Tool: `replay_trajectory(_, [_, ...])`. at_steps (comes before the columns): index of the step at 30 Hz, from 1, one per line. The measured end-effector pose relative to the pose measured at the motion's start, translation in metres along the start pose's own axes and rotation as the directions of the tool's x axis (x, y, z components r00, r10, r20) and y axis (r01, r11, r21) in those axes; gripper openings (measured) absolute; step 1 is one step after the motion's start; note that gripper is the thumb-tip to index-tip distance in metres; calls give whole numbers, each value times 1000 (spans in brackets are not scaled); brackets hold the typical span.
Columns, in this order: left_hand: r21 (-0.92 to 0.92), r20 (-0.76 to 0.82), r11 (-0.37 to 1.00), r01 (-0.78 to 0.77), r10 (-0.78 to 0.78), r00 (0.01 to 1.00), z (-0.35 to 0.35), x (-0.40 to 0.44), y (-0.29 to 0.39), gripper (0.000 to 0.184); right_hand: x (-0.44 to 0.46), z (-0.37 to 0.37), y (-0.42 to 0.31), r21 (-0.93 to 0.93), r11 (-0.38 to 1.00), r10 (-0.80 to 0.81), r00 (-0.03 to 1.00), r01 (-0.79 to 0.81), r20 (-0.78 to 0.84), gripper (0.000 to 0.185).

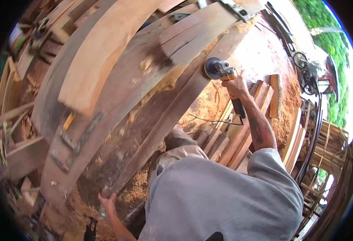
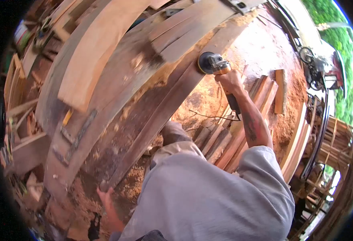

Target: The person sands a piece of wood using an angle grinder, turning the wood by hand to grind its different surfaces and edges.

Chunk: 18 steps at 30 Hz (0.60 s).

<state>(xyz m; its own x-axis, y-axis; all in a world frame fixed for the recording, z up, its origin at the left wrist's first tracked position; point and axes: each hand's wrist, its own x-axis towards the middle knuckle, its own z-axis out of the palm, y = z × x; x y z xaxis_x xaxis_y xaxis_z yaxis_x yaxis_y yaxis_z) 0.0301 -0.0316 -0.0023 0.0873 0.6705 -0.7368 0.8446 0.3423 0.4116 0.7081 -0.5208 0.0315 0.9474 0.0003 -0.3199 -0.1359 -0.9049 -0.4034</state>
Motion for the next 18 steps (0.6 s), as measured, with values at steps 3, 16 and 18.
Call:
replay_trajectory(3, [81, -117, 996, 27, -18, 993, 2, 2, -10, 120, 60, -33, 22, -7, 1000, 24, 1000, -24, -8, 31])
replay_trajectory(16, [187, -38, 977, -104, 113, 993, -20, 24, -38, 131, 153, -89, 40, 55, 986, -160, 985, 156, 71, 21])
replay_trajectory(18, [380, -86, 924, -48, 87, 993, -32, 33, -33, 130, 136, -66, 60, -374, 830, -373, 911, 413, 177, 19])
